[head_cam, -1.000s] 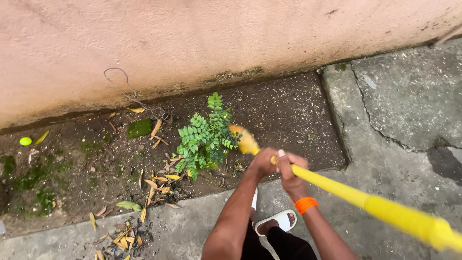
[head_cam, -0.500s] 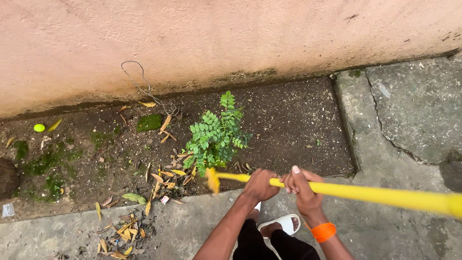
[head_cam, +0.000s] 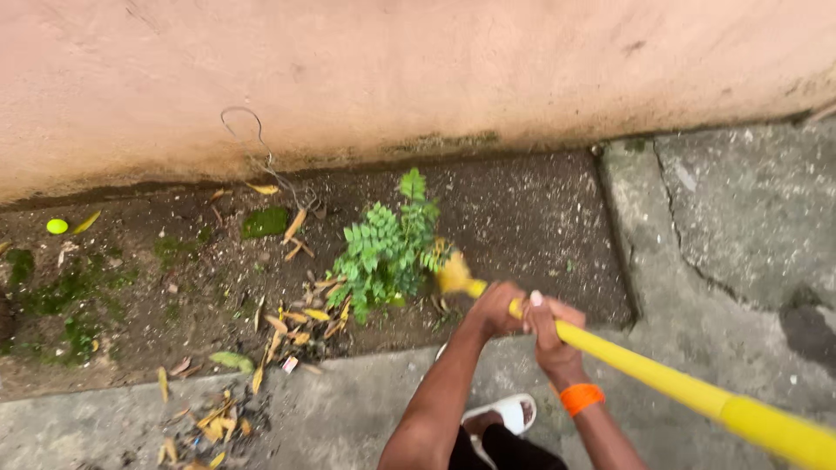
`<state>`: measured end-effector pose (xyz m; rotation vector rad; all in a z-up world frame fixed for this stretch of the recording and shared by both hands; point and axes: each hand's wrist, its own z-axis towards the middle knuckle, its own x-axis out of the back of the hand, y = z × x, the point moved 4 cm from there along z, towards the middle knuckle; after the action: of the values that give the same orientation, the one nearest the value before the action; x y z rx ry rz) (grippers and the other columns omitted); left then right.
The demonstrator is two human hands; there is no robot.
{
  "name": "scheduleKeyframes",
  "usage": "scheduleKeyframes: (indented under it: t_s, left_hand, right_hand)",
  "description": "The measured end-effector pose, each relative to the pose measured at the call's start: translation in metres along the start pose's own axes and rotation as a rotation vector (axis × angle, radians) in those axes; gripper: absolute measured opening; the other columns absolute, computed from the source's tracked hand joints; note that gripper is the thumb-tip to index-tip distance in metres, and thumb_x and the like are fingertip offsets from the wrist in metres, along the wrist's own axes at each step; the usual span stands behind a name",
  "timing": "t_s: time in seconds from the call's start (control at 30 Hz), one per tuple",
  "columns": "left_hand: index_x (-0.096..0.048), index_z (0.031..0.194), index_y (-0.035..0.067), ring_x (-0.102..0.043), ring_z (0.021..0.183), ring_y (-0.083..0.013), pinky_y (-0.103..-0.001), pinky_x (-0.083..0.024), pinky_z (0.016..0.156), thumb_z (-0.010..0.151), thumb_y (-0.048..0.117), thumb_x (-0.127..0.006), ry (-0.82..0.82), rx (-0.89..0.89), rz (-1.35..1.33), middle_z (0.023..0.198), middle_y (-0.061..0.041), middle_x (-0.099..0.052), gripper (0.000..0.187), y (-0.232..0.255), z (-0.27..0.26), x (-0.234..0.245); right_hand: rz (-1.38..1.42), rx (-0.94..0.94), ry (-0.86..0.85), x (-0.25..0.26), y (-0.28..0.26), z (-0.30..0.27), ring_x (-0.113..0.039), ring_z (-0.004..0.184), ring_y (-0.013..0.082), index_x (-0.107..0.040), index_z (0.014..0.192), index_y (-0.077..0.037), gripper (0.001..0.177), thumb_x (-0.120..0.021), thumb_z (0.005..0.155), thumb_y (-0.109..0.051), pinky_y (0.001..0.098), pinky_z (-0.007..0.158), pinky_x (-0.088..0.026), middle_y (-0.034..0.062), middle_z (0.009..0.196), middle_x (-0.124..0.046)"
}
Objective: The person rakes leaves and debris from a concrete path into a garden bed using a long-handled rake.
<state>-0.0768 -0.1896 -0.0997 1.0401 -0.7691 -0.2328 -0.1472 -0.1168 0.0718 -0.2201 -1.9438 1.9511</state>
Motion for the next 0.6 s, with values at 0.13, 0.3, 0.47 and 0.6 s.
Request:
scheduleKeyframes:
  t_s: [0.13, 0.3, 0.47, 0.6]
  left_hand:
    - [-0.075, 0.094, 0.015, -0.066, 0.101, -0.0361, -0.044, -0.053, 0.091, 0.073, 0.037, -0.081, -0.15, 0.487, 0.076, 0.099, -0.013, -0.071, 0.03, -0.027, -0.073, -0.005]
    - [-0.075, 0.091, 0.014, -0.064, 0.099, -0.0367, -0.046, -0.051, 0.091, 0.069, 0.03, -0.081, -0.11, 0.504, 0.148, 0.097, -0.015, -0.073, 0.028, -0.004, -0.109, 0.023]
    - [-0.075, 0.081, 0.02, -0.071, 0.084, -0.0344, -0.045, -0.054, 0.088, 0.079, 0.025, -0.071, -0.251, 0.32, 0.186, 0.083, -0.011, -0.073, 0.007, 0.053, -0.066, 0.033]
    - [-0.066, 0.074, 0.013, -0.07, 0.076, -0.0349, -0.045, -0.055, 0.078, 0.078, 0.027, -0.07, -0.145, 0.201, 0.037, 0.076, -0.012, -0.07, 0.015, 0.099, -0.013, 0.035]
  right_hand:
    - [0.217, -0.007, -0.147, -0.015, 0.029, -0.016, -0.052, 0.058, 0.0125, -0.049, 0.062, -0.004, 0.044, -0.05, 0.105, -0.016, 0.035, 0.076, -0.056, 0.0023, 0.06, -0.051]
    - [0.366, -0.141, -0.189, -0.03, 0.017, -0.048, -0.046, 0.058, 0.0141, -0.043, 0.063, -0.005, 0.045, -0.05, 0.106, -0.016, 0.0355, 0.064, -0.046, 0.0025, 0.061, -0.046]
    - [0.334, 0.04, -0.134, 0.001, -0.032, -0.035, -0.046, 0.053, 0.0139, -0.042, 0.058, -0.007, 0.048, -0.045, 0.106, -0.016, 0.0384, 0.068, -0.053, 0.0027, 0.056, -0.046]
    - [0.297, 0.125, -0.074, 0.023, -0.071, -0.023, -0.047, 0.058, 0.0146, -0.041, 0.061, -0.009, 0.05, -0.041, 0.111, -0.018, 0.0383, 0.072, -0.051, 0.0013, 0.058, -0.045]
